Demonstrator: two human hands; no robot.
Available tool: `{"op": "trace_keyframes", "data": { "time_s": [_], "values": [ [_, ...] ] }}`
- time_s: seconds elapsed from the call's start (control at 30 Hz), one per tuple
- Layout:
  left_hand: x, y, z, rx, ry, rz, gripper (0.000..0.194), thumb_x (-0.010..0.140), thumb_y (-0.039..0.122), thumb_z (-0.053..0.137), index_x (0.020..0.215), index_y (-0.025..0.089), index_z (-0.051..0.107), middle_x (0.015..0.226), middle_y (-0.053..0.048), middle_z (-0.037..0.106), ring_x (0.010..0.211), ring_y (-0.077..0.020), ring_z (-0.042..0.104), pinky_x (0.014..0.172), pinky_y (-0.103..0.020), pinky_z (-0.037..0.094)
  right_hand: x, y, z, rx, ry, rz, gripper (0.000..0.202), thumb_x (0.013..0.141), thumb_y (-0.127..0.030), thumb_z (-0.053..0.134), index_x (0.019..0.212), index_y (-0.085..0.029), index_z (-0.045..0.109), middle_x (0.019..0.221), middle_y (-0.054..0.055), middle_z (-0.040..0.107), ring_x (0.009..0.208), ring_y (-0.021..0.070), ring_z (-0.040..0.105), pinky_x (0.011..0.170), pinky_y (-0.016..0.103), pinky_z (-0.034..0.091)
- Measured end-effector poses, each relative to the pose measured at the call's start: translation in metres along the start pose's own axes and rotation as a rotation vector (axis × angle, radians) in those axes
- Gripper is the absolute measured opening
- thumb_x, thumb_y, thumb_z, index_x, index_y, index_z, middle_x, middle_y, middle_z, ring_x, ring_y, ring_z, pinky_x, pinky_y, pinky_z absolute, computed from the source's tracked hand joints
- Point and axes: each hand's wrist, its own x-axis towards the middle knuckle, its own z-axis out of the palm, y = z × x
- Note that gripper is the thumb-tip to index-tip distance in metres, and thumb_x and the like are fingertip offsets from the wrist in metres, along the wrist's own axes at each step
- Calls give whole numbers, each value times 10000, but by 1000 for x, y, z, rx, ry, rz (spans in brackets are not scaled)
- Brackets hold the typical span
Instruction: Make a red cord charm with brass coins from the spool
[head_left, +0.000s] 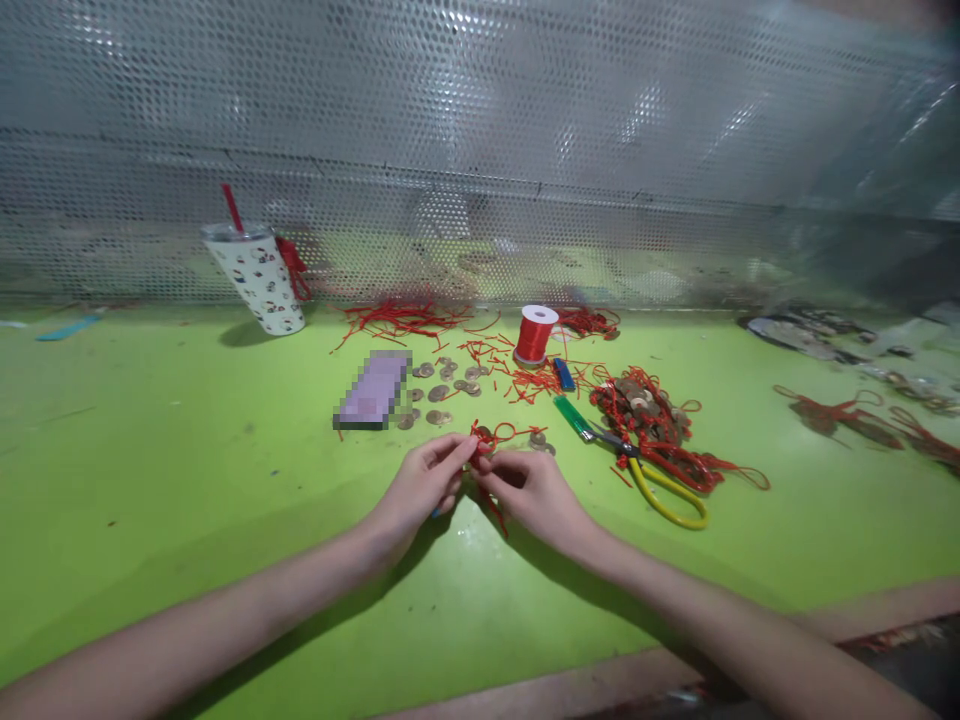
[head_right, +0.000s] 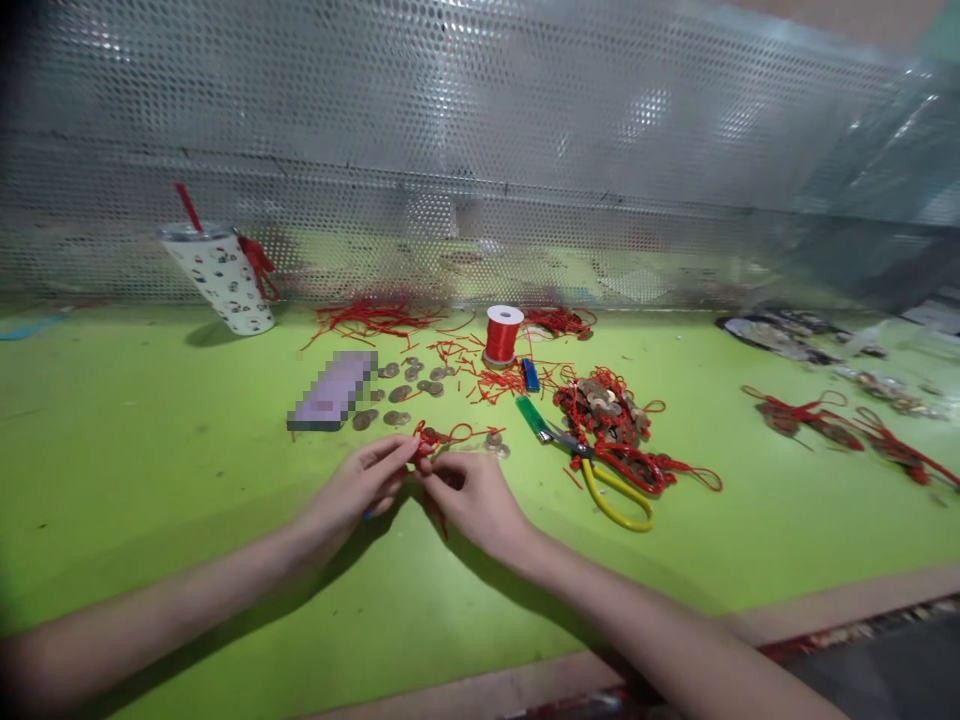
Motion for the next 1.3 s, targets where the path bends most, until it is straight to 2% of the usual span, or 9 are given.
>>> {"op": "trace_keyframes", "data": {
  "time_s": [0.1,0.23,0.4,0.5,0.6,0.7,0.87,1.03,1.3],
  "values": [
    [2,2,-2,-37,-6,14,433,794,575,719,770,171,565,618,69,418,477,-48,270,441,-203,173,-1,-2,-1,-75,-17,-54,170,907,-225,609,792,-195,731,747,17,720,666,154,598,666,279,432],
    [5,5,-5,-11,10,50,430,806,559,705,744,169,536,614,72,378,496,-54,286,452,-197,190,0,-6,-6,-135,2,-85,201,939,-281,600,813,-191,729,786,33,727,691,163,608,675,290,430],
    [3,8,-7,75,-15,72,418,833,555,673,733,174,533,613,64,372,516,-72,305,475,-214,225,5,-2,-17,-52,147,-46,268,982,-413,539,928,-195,685,871,59,707,733,184,615,652,304,448],
    [-2,10,-4,154,-70,98,388,879,539,622,750,178,561,610,54,377,531,-87,328,491,-226,245,8,-2,-23,-90,180,-130,229,979,-416,560,1045,-220,657,1071,84,680,982,219,622,858,354,478],
    [-7,11,0,218,-139,136,367,896,547,595,825,188,626,626,43,405,536,-100,345,487,-237,247,8,-4,-25,-138,116,-239,215,996,-408,535,1046,-239,659,1183,91,639,1167,240,552,1032,414,402],
    [-7,12,-1,290,-135,190,363,898,543,590,866,192,677,636,24,459,540,-114,365,481,-251,252,8,-6,-23,-96,42,-202,243,1003,-415,514,930,-229,652,1043,74,671,1025,224,600,956,400,436],
    [1,13,-11,390,-34,260,344,913,496,584,821,188,708,593,22,460,533,-120,373,481,-255,260,9,-7,-22,23,49,-72,260,960,-455,570,850,-222,608,819,28,651,760,182,579,719,323,445],
    [8,11,-18,359,1,295,337,921,497,582,851,186,694,598,34,428,521,-110,375,475,-245,278,12,-4,-24,49,65,-35,295,943,-500,581,893,-216,641,830,29,647,737,179,547,648,299,402],
    [10,15,-24,316,32,272,415,886,512,611,652,173,559,602,20,475,497,-96,423,474,-239,282,15,-2,-33,-8,94,-30,262,954,-439,569,935,-209,693,872,44,696,767,187,589,675,301,417]
  ]
}}
